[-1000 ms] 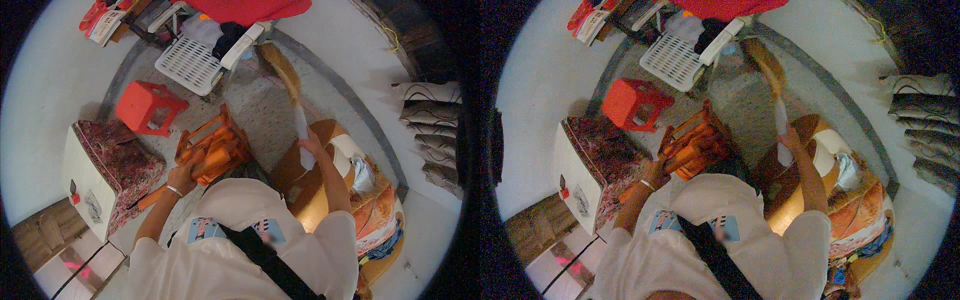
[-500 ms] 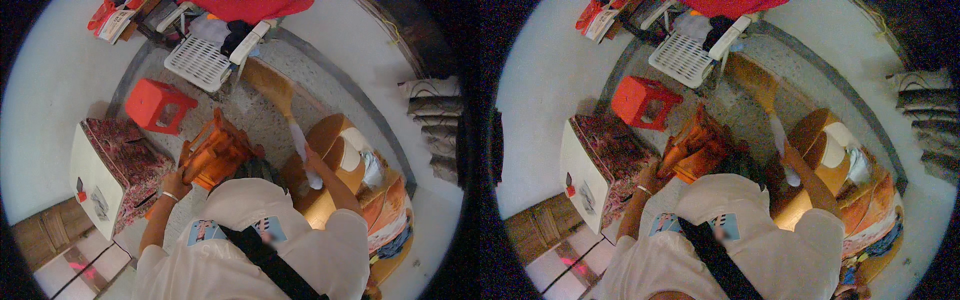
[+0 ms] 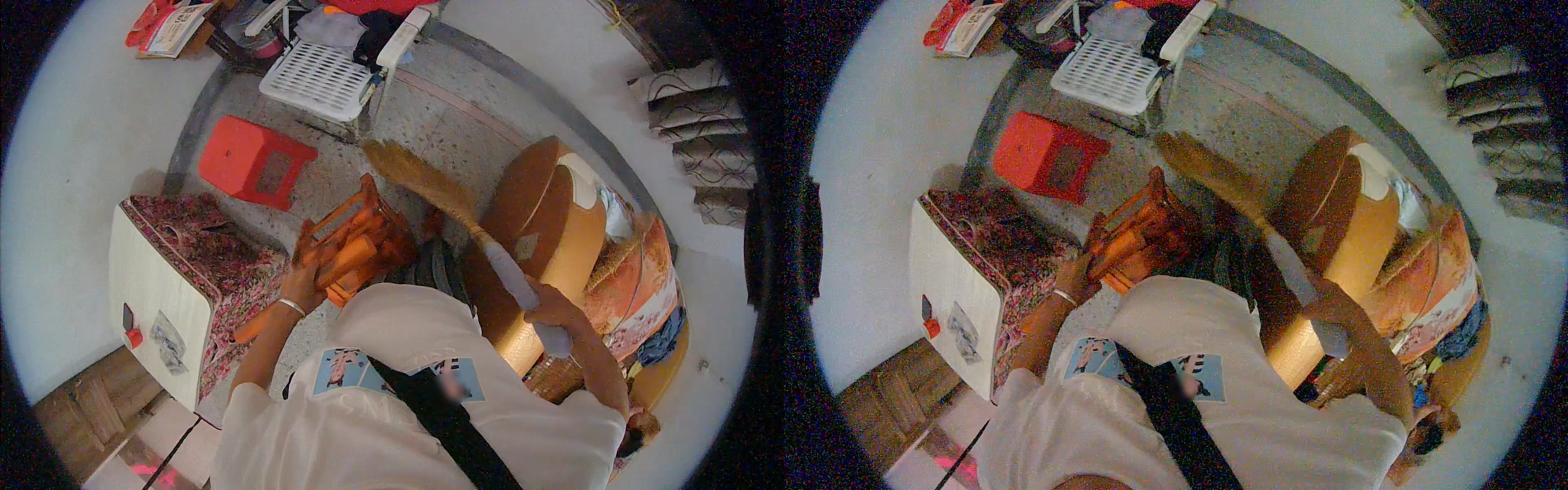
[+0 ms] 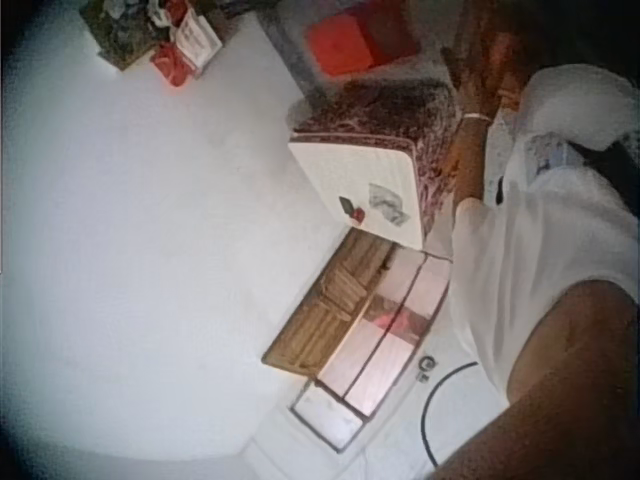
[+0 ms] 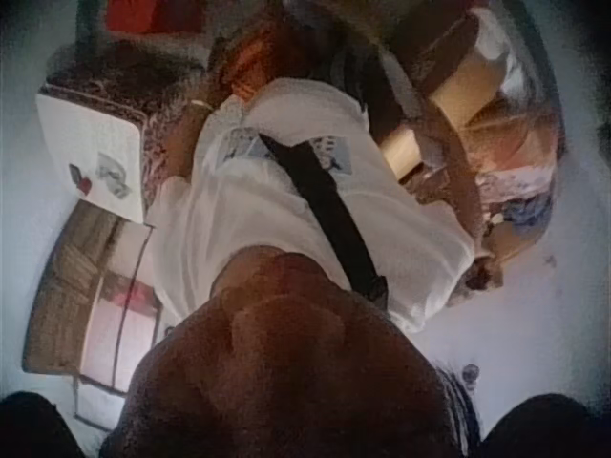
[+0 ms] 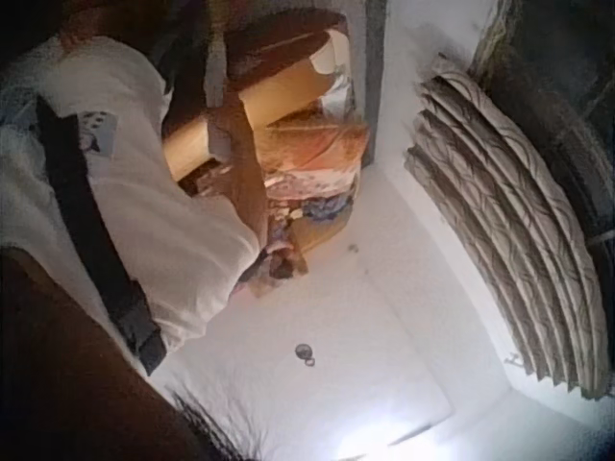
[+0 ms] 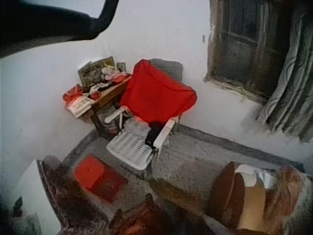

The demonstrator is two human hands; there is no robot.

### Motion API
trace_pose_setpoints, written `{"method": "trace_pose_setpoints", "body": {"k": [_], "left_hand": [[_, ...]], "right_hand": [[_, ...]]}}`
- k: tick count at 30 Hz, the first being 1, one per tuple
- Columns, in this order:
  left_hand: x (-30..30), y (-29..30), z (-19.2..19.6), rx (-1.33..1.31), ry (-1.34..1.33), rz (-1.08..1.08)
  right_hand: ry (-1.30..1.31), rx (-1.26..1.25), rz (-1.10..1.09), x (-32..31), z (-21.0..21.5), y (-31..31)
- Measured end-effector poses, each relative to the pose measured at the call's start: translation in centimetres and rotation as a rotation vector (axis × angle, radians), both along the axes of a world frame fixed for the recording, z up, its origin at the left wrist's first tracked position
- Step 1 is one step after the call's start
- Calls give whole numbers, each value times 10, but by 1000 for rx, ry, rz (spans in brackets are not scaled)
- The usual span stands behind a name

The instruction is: The person sweeps a tiled floor with a broom, gathering debris into a dustpan. They move around furniture and a bed, sweeping different areas and collecting the dirt into the dustpan.

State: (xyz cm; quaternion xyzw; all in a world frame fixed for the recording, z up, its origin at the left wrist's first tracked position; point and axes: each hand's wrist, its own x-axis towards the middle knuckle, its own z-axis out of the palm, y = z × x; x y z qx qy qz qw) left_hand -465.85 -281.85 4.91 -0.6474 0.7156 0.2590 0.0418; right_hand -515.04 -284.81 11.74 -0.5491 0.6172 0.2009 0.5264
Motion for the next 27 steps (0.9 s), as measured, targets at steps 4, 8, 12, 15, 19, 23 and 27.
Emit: {"method": "trace_pose_setpoints", "body": {"k": [4, 8, 12, 15, 19, 23, 27], "left_hand": [[4, 6, 4, -2, -11, -15], [5, 7, 4, 194, 5, 47], [10, 17, -6, 30, 42, -13], [17, 33, -41, -114, 89, -28], [9, 34, -34, -38, 99, 2], [-9, 25, -10, 62, 14, 13], [-13, 24, -10, 88, 21, -2]], "right_hand": [[-130, 23, -305, -4, 16, 33], [-184, -115, -321, 7, 9, 38], [-165, -241, -257, 23, -45, -8], [-272, -492, -192, -9, -174, -36], [-51, -553, -35, 41, -234, -117], [-23, -428, 5, 99, -220, -183], [96, -505, 302, 66, -280, -194]]}}
